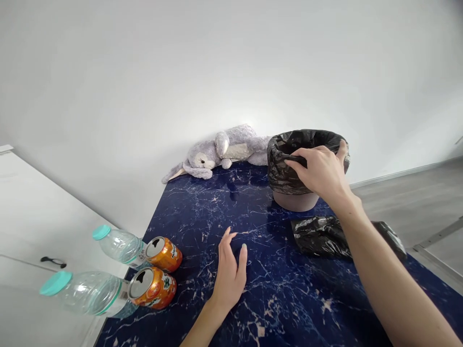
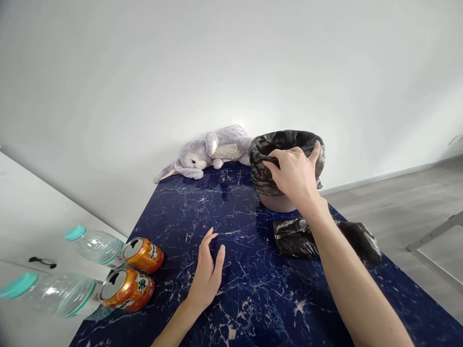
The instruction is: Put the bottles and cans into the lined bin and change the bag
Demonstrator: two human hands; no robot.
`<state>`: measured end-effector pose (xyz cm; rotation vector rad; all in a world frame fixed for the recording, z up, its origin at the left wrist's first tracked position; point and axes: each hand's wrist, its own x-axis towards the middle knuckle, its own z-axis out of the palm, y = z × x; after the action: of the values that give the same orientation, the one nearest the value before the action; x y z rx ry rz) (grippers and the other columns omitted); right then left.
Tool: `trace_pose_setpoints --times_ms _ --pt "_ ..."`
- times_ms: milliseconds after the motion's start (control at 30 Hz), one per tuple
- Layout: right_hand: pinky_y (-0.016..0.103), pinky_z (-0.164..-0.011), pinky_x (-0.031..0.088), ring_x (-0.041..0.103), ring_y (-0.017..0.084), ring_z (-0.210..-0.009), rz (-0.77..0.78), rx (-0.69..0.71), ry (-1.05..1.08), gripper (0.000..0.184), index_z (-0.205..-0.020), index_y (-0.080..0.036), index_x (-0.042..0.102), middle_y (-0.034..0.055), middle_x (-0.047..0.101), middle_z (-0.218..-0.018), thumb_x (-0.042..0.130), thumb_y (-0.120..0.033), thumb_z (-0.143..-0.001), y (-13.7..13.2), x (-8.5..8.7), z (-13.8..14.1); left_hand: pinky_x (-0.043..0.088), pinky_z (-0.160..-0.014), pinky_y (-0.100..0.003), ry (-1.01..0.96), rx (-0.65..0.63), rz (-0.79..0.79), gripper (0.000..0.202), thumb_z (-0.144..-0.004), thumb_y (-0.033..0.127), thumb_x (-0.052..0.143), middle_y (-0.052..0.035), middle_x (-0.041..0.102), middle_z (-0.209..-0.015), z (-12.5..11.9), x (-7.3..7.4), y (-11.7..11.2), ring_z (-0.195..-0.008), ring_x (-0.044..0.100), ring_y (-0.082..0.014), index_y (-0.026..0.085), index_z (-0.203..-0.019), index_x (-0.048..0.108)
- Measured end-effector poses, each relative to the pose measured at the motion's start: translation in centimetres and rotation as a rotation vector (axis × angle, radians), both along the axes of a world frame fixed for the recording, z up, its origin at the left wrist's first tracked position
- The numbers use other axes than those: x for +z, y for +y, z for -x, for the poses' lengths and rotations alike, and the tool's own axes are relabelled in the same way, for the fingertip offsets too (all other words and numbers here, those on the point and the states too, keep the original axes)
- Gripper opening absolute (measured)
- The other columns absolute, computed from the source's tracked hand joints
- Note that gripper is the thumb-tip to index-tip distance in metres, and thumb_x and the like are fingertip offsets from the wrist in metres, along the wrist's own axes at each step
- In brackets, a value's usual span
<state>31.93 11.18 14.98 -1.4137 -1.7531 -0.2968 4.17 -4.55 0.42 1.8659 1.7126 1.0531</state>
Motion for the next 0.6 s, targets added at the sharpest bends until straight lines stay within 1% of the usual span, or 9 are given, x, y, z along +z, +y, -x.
trace_pose_setpoints --times_ms 33,100,167,233,333,433,533,600 --pt "0.084 -0.116 0.015 0.069 0.036 -0.106 -0.001 0.03 0.0 0.042 -0.107 -0.021 0.078 0.0097 0.076 -0.084 0.046 -0.047 -0.106 -0.2 0.2 0.2 0.038 -0.124 -0.067 -0.014 0.005 -0.003 0.042 -0.111 0.047 0.043 -0.0138 0.035 -0.17 0.0 0.0 0.0 -0.158 0.036 -0.034 0.032 -0.15 0.04" --pt "0.083 -0.117 0.017 0.071 0.035 -0.107 0.015 0.118 -0.004 0.038 -0.105 -0.023 0.078 0.0086 0.079 -0.09 0.05 -0.048 -0.105 -0.9 0.9 0.8 0.038 -0.125 -0.066 -0.051 0.022 -0.001 0.042 -0.11 0.049 0.043 -0.0133 0.039 -0.168 0.1 -0.1 0.2 -0.157 0.038 -0.0332 0.032 -0.148 0.042" --pt "0.082 -0.118 0.019 0.072 0.034 -0.108 0.058 0.241 -0.024 0.033 -0.103 -0.025 0.078 0.0071 0.081 -0.1 0.055 -0.048 -0.103 -2.0 1.7 1.5 0.038 -0.125 -0.063 -0.108 0.055 -0.009 0.042 -0.11 0.05 0.043 -0.013 0.041 -0.165 0.2 -0.2 0.5 -0.153 0.044 -0.032 0.032 -0.148 0.042" --pt "0.079 -0.12 0.021 0.074 0.031 -0.105 0.117 0.381 -0.058 0.028 -0.103 -0.026 0.078 0.005 0.081 -0.105 0.059 -0.047 -0.102 -3.4 2.6 2.1 0.039 -0.125 -0.06 -0.184 0.106 -0.032 0.043 -0.11 0.052 0.042 -0.0128 0.044 -0.163 0.4 -0.1 0.8 -0.15 0.048 -0.0301 0.031 -0.148 0.042" --pt "0.073 -0.123 0.028 0.076 0.026 -0.096 0.191 0.592 -0.126 0.026 -0.104 -0.028 0.078 0.002 0.081 -0.105 0.061 -0.047 -0.102 -5.7 3.9 2.5 0.04 -0.126 -0.054 -0.324 0.18 -0.035 0.045 -0.111 0.056 0.037 -0.0122 0.048 -0.159 0.9 0.2 1.2 -0.15 0.049 -0.0273 0.03 -0.147 0.042" --pt "0.066 -0.126 0.033 0.076 0.021 -0.092 0.215 0.785 -0.19 0.03 -0.103 -0.03 0.079 -0.0009 0.08 -0.101 0.058 -0.052 -0.104 -7.7 4.7 2.4 0.045 -0.124 -0.047 -0.45 0.225 -0.02 0.047 -0.111 0.06 0.032 -0.0107 0.054 -0.152 1.5 0.2 1.3 -0.147 0.052 -0.0247 0.03 -0.145 0.044" --pt "0.064 -0.129 0.032 0.077 0.019 -0.092 0.223 0.883 -0.241 0.032 -0.104 -0.032 0.078 -0.0021 0.079 -0.1 0.055 -0.053 -0.106 -9.3 5.2 2.1 0.049 -0.121 -0.042 -0.455 0.224 -0.055 0.055 -0.11 0.063 0.023 -0.0086 0.056 -0.152 2.1 -0.7 1.4 -0.148 0.051 -0.0228 0.032 -0.151 0.044" --pt "0.064 -0.129 0.034 0.077 0.021 -0.096 0.217 0.884 -0.248 0.029 -0.108 -0.033 0.077 -0.0013 0.079 -0.105 0.056 -0.054 -0.105 -10.5 5.5 2.1 0.051 -0.119 -0.044 -0.45 0.221 -0.088 0.06 -0.11 0.064 0.017 -0.0059 0.06 -0.151 2.3 -1.6 1.5 -0.148 0.052 -0.0235 0.035 -0.156 0.043"
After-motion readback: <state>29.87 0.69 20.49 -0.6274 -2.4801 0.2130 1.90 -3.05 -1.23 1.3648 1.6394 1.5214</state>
